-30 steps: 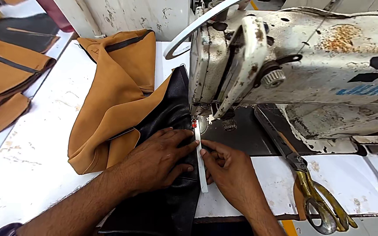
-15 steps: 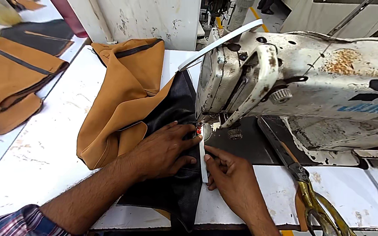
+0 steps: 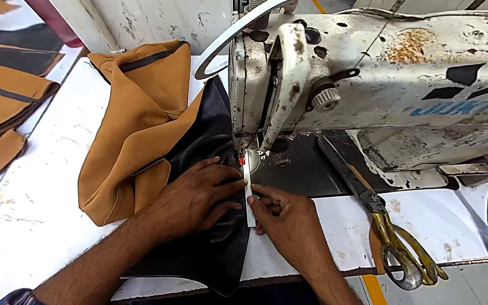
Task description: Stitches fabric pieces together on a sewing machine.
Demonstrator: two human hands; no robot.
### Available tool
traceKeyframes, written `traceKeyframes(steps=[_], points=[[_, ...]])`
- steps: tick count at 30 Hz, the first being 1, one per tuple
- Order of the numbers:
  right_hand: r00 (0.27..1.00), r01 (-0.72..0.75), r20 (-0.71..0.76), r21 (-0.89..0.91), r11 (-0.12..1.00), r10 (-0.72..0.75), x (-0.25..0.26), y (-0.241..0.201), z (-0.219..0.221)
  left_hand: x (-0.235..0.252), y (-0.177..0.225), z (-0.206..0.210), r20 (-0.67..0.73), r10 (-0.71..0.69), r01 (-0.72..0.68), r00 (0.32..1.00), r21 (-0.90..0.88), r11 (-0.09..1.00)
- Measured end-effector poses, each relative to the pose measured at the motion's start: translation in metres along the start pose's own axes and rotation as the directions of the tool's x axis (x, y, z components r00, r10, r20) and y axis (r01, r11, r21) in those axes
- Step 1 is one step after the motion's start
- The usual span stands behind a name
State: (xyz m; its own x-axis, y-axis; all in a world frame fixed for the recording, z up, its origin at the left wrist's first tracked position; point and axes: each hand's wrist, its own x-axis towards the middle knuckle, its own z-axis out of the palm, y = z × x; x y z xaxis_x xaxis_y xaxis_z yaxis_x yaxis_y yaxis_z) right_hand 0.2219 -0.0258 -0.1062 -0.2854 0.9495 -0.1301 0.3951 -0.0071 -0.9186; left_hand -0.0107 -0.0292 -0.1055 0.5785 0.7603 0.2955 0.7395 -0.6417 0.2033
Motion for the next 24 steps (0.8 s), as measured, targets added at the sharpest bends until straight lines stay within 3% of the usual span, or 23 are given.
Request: traceKeyframes(steps=[24], points=[[1.000,0.000,0.018,-0.014,1.000,0.000,0.003,0.000,-0.001,0.018,-0.024,-0.004,0.074,-0.009,0.006,0.997,0.038,0.999]])
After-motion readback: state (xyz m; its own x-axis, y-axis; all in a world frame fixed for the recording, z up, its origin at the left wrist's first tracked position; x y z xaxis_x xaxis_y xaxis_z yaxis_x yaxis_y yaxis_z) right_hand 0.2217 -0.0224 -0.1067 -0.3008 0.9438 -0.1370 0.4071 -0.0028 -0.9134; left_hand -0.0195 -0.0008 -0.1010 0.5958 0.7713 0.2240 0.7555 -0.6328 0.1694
